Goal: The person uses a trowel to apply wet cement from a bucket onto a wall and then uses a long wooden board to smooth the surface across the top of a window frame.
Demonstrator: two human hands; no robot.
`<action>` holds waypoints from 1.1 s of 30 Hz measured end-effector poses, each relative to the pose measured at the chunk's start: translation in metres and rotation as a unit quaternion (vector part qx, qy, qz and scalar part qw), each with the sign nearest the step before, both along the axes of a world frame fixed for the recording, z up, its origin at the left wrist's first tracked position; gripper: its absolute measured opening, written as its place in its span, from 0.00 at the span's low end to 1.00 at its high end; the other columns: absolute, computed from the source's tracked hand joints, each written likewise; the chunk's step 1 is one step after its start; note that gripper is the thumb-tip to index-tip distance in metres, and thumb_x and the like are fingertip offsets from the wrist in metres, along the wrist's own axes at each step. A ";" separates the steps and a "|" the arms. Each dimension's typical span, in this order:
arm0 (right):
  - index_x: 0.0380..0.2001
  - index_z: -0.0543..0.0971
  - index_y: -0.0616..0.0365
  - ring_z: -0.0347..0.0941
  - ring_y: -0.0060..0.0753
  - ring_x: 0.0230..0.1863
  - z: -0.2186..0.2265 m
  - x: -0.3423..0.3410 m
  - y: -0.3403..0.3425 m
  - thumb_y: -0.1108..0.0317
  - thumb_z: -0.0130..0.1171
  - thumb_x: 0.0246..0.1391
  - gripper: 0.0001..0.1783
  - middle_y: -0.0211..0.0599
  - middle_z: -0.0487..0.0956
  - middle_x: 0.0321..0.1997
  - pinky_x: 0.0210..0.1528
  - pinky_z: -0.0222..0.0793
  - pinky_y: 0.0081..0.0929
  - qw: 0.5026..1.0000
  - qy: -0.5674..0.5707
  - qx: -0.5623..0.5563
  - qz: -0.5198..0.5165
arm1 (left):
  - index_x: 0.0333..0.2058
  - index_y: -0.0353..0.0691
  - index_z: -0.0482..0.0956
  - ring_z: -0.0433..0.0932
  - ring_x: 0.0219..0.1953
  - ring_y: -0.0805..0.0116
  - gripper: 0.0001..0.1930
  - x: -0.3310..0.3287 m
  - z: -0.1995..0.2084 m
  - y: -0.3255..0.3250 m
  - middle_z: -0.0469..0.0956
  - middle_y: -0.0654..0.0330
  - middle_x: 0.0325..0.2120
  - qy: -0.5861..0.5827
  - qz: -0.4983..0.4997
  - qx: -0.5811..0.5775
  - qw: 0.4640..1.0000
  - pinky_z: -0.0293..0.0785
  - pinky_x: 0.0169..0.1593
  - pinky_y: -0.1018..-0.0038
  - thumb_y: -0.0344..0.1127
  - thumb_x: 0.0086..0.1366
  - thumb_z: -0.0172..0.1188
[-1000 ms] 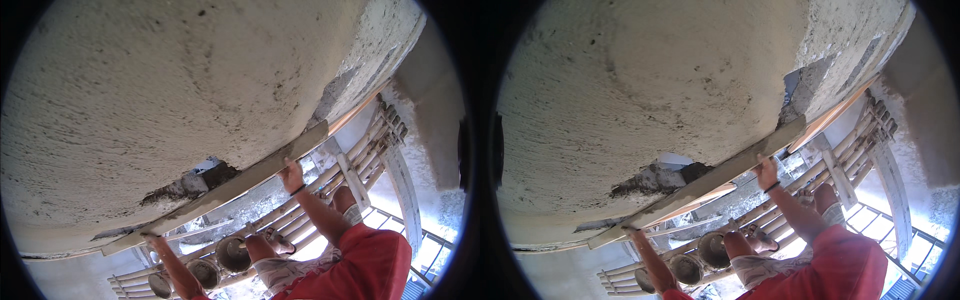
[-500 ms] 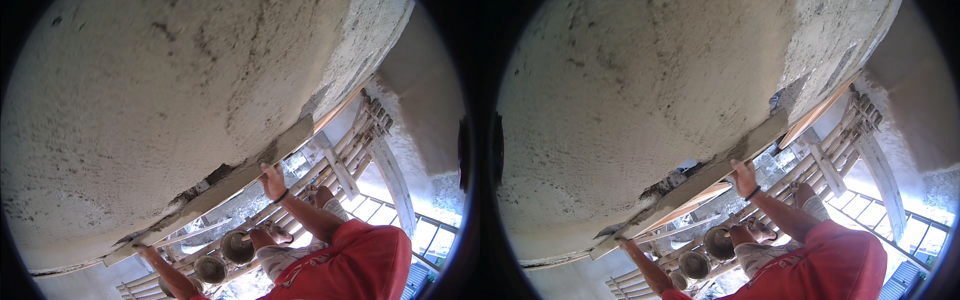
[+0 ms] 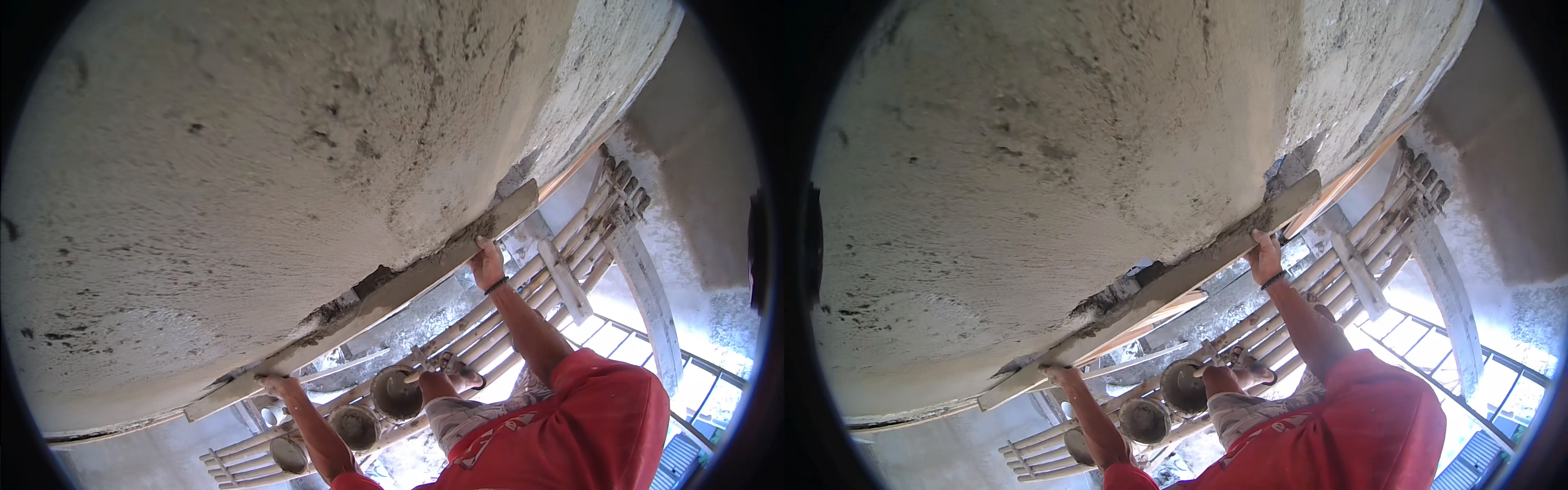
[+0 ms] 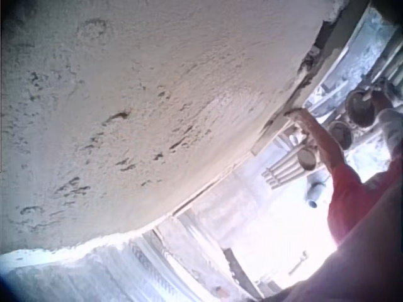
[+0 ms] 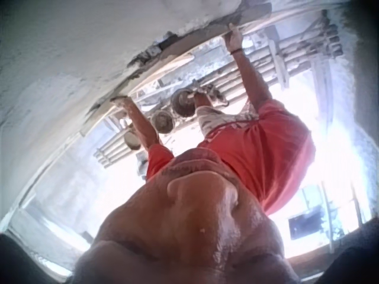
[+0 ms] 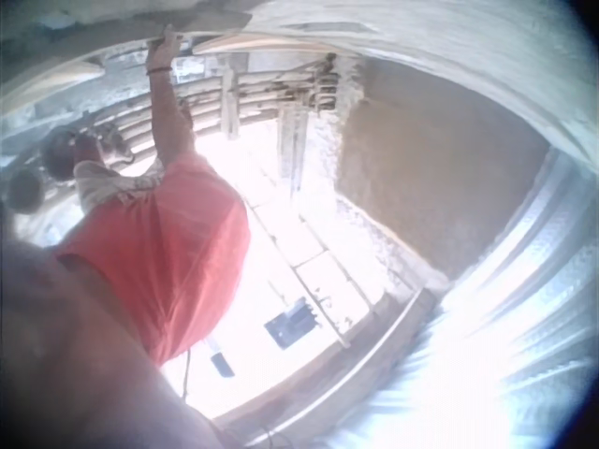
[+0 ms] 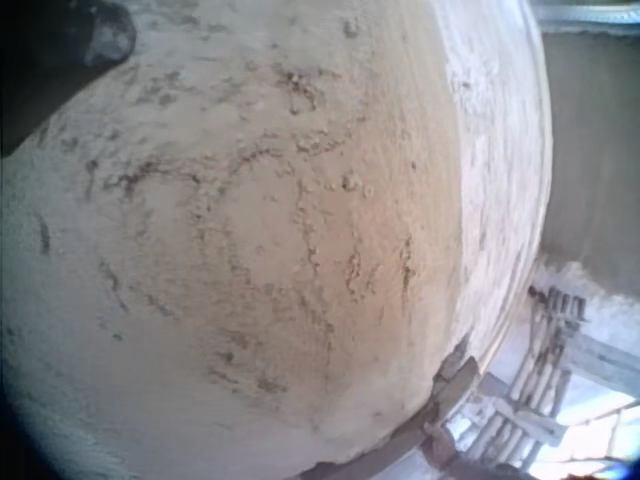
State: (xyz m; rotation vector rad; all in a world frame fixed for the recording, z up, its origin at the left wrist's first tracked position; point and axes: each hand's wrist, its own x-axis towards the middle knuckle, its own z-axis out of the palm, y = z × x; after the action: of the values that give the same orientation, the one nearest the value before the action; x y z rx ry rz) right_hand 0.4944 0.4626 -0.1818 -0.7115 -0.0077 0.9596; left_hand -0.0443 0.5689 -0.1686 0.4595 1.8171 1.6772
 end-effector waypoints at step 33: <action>0.44 0.69 0.58 0.76 0.29 0.39 0.158 -0.040 -0.005 0.68 0.56 0.53 0.15 0.32 0.76 0.39 0.39 0.77 0.30 0.999 -0.044 0.031 0.000 | 0.56 0.29 0.63 0.72 0.51 0.52 0.30 -0.031 0.144 0.022 0.69 0.48 0.52 -0.001 -0.036 0.039 0.999 0.75 0.51 0.55 0.51 0.68 0.37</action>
State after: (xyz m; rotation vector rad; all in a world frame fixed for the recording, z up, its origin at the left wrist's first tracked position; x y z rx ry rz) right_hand 0.4539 0.4576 -0.0236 -0.6956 -0.1139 0.9242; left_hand -0.0752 0.5904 -0.0243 0.5488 1.7175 1.7030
